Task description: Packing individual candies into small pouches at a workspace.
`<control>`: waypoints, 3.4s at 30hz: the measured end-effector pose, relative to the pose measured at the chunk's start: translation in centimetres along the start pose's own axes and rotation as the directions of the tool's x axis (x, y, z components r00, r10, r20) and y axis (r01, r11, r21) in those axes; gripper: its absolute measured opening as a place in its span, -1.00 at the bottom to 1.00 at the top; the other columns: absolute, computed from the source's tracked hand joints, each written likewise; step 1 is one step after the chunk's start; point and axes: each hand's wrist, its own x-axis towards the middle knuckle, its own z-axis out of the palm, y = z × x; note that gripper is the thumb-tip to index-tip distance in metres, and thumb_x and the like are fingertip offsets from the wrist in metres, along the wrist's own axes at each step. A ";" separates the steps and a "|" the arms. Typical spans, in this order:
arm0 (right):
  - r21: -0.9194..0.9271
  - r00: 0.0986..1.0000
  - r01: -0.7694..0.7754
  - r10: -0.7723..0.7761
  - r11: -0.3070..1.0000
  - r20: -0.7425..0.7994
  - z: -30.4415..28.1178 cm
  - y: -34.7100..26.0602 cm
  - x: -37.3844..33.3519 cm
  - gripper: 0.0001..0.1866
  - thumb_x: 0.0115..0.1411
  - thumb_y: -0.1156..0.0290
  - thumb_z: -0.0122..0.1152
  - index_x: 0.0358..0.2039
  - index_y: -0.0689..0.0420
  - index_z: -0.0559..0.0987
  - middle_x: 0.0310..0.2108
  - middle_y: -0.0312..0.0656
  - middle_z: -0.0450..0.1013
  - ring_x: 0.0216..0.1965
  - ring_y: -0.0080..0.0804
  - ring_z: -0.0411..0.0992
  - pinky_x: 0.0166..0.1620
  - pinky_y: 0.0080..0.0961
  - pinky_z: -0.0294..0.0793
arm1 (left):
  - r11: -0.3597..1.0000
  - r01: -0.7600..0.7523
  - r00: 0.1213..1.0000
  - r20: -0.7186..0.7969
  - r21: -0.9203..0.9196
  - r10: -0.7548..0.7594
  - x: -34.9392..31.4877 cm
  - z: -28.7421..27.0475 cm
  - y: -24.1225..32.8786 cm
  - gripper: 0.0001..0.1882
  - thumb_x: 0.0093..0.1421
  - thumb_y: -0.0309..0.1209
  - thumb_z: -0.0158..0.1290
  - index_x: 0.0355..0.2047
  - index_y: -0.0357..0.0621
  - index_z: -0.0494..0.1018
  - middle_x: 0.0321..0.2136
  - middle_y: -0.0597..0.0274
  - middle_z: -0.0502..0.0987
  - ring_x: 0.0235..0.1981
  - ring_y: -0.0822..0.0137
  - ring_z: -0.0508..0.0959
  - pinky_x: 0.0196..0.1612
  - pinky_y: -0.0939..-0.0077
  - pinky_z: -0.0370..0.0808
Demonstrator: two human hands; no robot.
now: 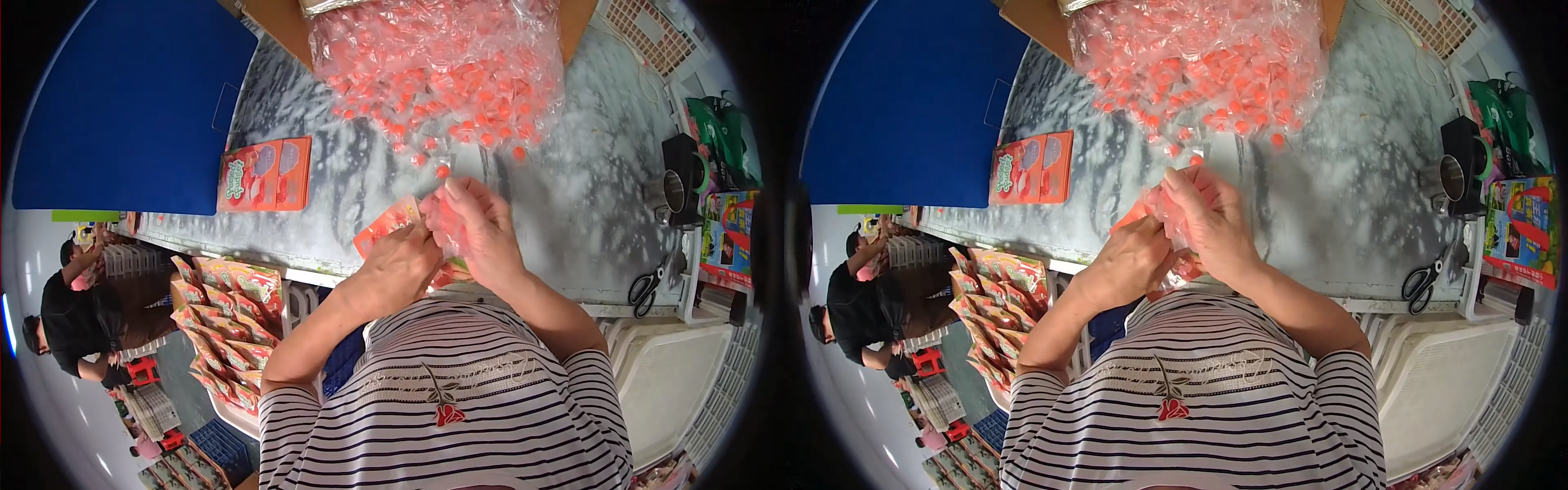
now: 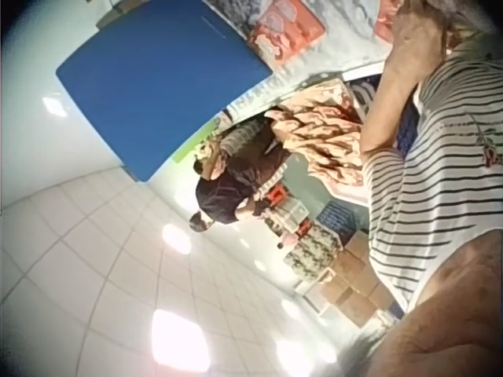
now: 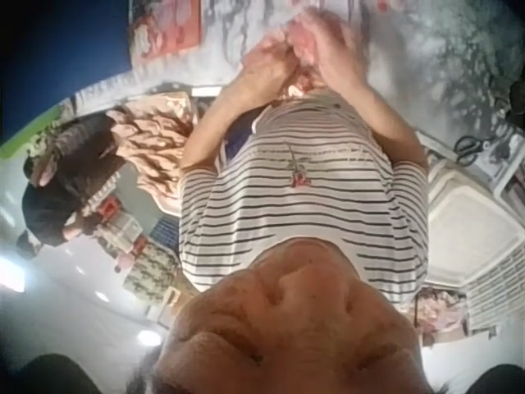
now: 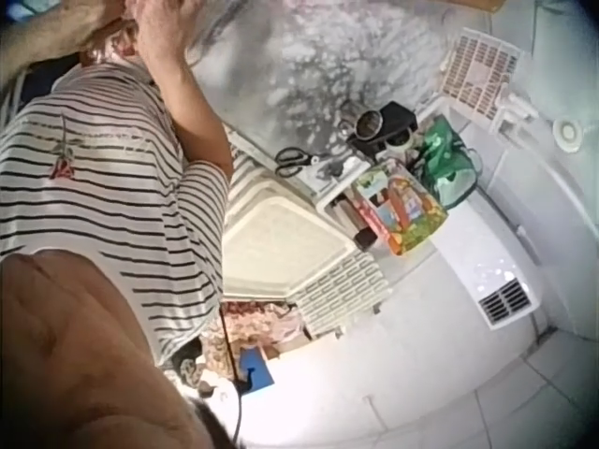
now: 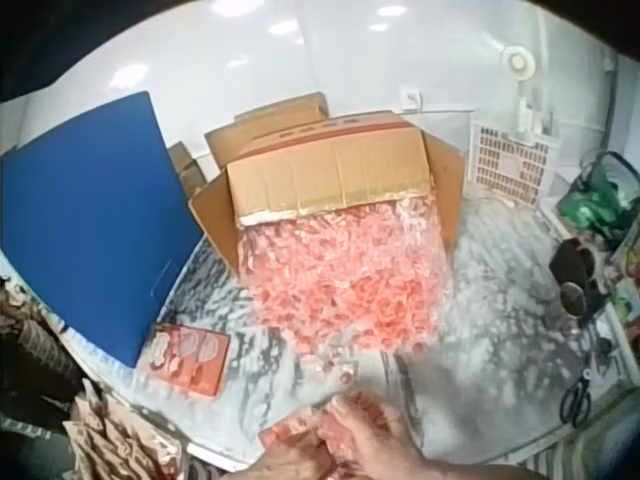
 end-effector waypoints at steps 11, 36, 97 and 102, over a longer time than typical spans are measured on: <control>-0.771 0.772 0.548 -0.550 0.324 0.318 -2.5 0.9 0.9 -0.86 0.30 0.46 0.00 -0.20 0.24 0.33 -0.41 -0.09 0.41 -0.45 -0.18 0.46 -0.31 -0.36 0.45 | 0.993 -0.106 0.981 -0.167 -0.043 0.097 1.4 1.1 -1.1 -0.69 0.11 -0.54 0.09 -0.16 -0.43 0.32 0.08 -0.44 0.25 -0.01 -0.31 0.43 -0.08 0.07 0.52; -0.179 0.780 -0.581 0.606 0.794 0.156 -5.1 -5.0 0.8 -0.72 0.15 0.46 0.14 -0.13 0.30 0.50 -0.26 -0.26 0.48 -0.20 -0.46 0.44 -0.10 -0.50 0.42 | 0.984 -0.176 0.952 -0.248 0.039 0.180 1.4 1.7 0.2 -0.79 0.00 -0.54 0.11 -0.33 -0.39 0.43 0.16 -0.11 0.23 -0.26 0.03 0.50 -0.21 0.22 0.51; -0.912 0.910 0.392 -0.091 -0.120 0.403 -13.0 -1.0 2.9 -0.16 0.02 0.13 0.36 0.26 0.11 0.22 0.30 -0.02 0.11 0.33 -0.12 0.05 0.33 -0.18 0.02 | 0.969 0.201 0.673 -0.699 -0.141 -0.241 -9.7 -3.9 0.3 -0.90 0.06 -0.58 0.16 -0.45 -0.28 0.44 -0.50 0.11 0.46 -0.53 0.23 0.46 -0.45 0.51 0.39; -0.767 0.816 0.575 0.134 -0.285 0.562 -11.0 1.4 4.5 0.22 -0.35 -0.18 0.49 0.33 -0.05 0.14 0.40 -0.05 -0.22 0.40 0.06 -0.30 0.36 0.12 -0.26 | 0.982 0.178 0.720 -0.671 -0.067 -0.176 -9.5 -4.4 0.3 -0.91 0.06 -0.59 0.16 -0.46 -0.28 0.44 -0.49 0.12 0.47 -0.55 0.28 0.48 -0.48 0.54 0.40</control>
